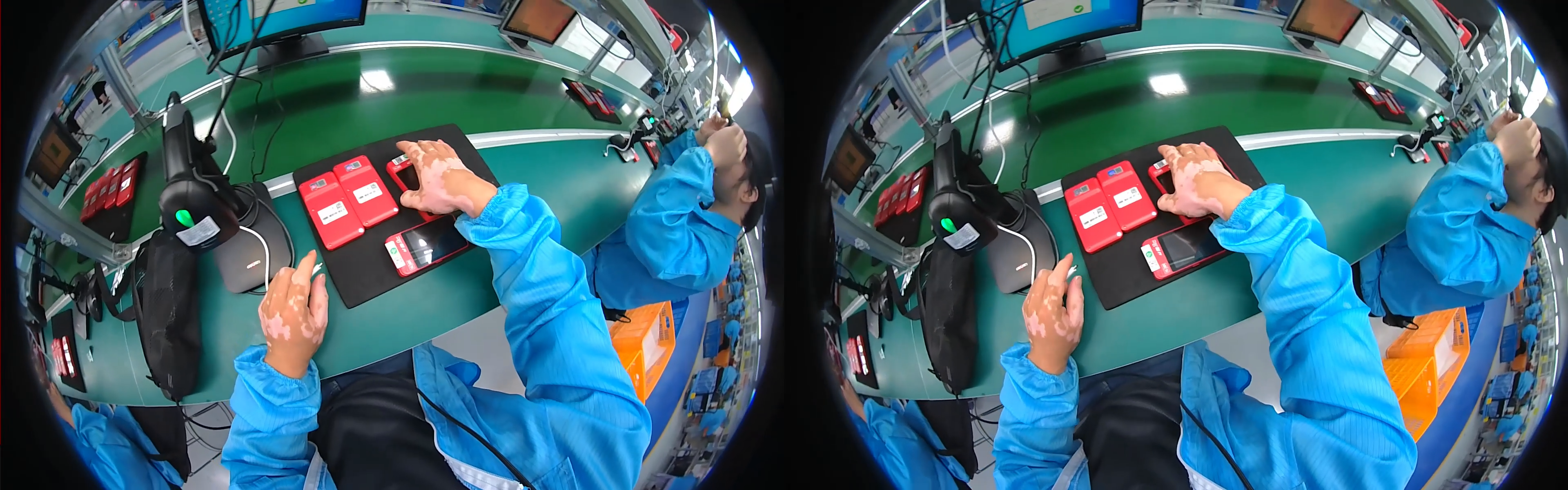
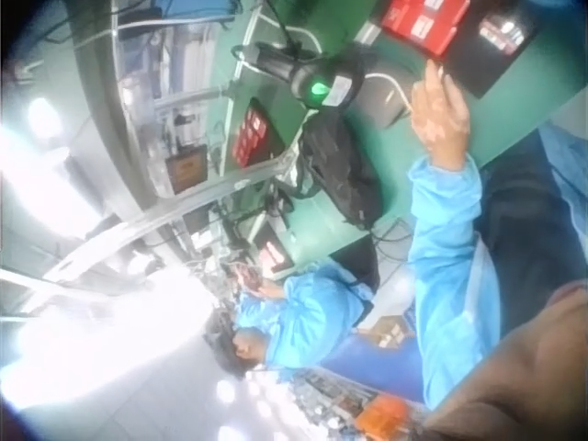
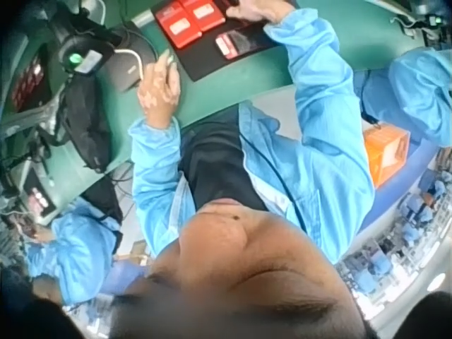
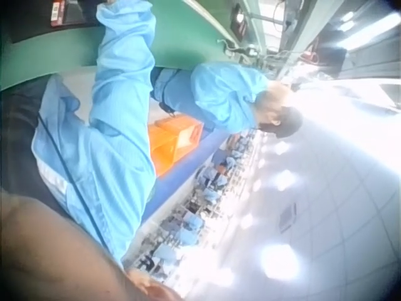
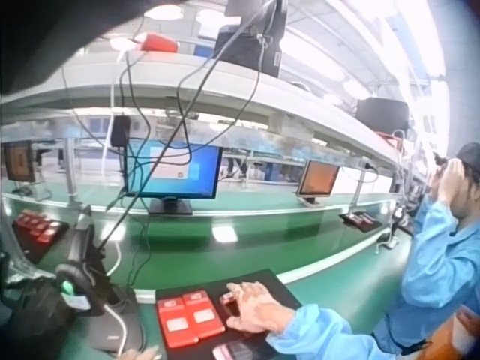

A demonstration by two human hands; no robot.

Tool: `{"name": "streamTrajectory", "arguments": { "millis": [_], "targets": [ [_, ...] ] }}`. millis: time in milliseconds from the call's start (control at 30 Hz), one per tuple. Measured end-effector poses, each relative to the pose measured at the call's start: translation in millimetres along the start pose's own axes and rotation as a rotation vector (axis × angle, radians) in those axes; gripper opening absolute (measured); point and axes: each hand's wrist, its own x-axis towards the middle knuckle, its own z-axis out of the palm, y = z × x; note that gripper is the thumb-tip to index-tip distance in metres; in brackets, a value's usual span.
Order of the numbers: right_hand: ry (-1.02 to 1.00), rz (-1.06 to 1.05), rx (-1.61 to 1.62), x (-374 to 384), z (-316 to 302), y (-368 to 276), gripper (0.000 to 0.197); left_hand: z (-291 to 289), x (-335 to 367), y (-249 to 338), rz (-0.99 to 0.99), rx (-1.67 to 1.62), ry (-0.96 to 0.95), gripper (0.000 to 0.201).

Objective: Scan and sort handheld electronic devices at an assembly line.

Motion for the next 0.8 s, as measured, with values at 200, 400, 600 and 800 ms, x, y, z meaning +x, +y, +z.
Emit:
{"name": "streamTrajectory", "arguments": {
  "millis": [200,400,600,800],
  "targets": [
    [0.404,-0.058,0.373,-8,7,6,0.097,-19,-18,1,-0.015,0.026,-0.004,0.040],
    [0.578,-0.081,1.561,-9,5,-5,0.063,-25,-27,-3,-0.104,-0.111,0.125,0.034],
    [-0.020,0.063,2.141,-15,19,-94,0.031,-33,-9,10,-0.225,-0.242,0.169,0.030],
    [-0.097,0.078,2.061,-5,31,-137,0.036,-41,-7,18,-0.331,-0.220,0.209,0.024]
  ]
}}
